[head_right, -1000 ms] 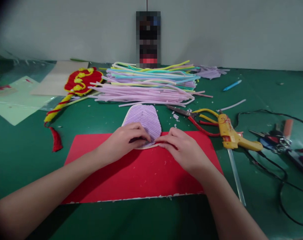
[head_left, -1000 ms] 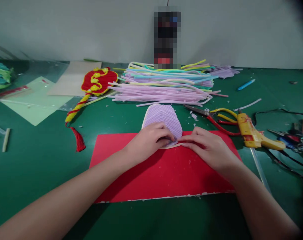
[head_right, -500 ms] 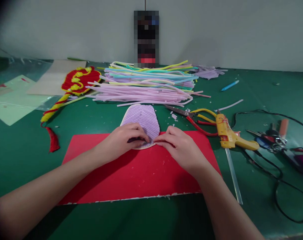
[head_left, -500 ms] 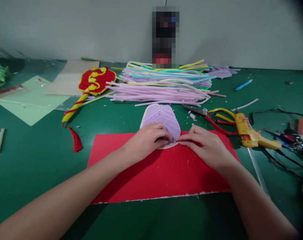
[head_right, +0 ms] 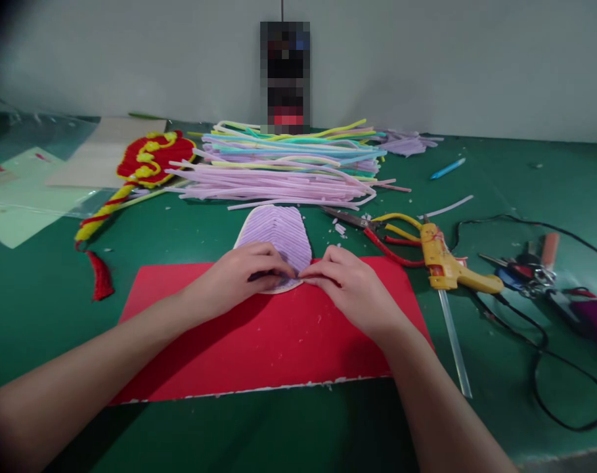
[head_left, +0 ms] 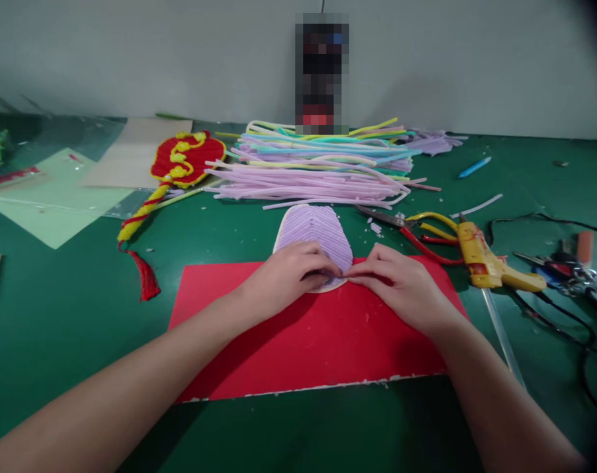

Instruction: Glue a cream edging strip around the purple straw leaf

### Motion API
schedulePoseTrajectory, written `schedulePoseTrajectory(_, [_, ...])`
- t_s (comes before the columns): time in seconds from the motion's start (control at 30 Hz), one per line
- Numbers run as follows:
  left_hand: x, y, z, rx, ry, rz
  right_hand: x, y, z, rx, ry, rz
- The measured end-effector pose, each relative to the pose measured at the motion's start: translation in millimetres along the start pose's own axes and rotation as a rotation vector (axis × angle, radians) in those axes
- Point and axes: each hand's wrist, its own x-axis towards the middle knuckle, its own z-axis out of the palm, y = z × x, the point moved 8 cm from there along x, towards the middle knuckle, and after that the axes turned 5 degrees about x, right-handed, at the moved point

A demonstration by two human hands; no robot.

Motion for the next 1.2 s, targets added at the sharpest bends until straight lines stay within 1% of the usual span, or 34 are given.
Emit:
schedulePoseTrajectory(0.17, [0.4,0.1,-0.5,0.01,0.003,-0.008,1.4,2.7,-0.3,0.036,0.007,0.022])
schedulePoseTrajectory(0.4, [0.9,0.5,-0.6,0.008,0.004,0.005,2.8,0.8,-2.0,0.038,0.027,-0.016])
schedulePoseTrajectory(1.07, [-0.2,-0.3,0.7,0.004,0.007,0.001,4.2,2.8,-1.8,0.075,0.036,-0.023])
schedulePoseTrajectory(1.13, [0.0,1.1,-1.5,-0.023,0.009,-0.001,4.0,2.8,-1.6,0.07,0.034,-0.026])
schedulePoseTrajectory(1.2, [0.4,1.9,-9.1,-0.07,0.025,-0.013,3.8,3.0,-1.4,0.069,0.032,-0.032])
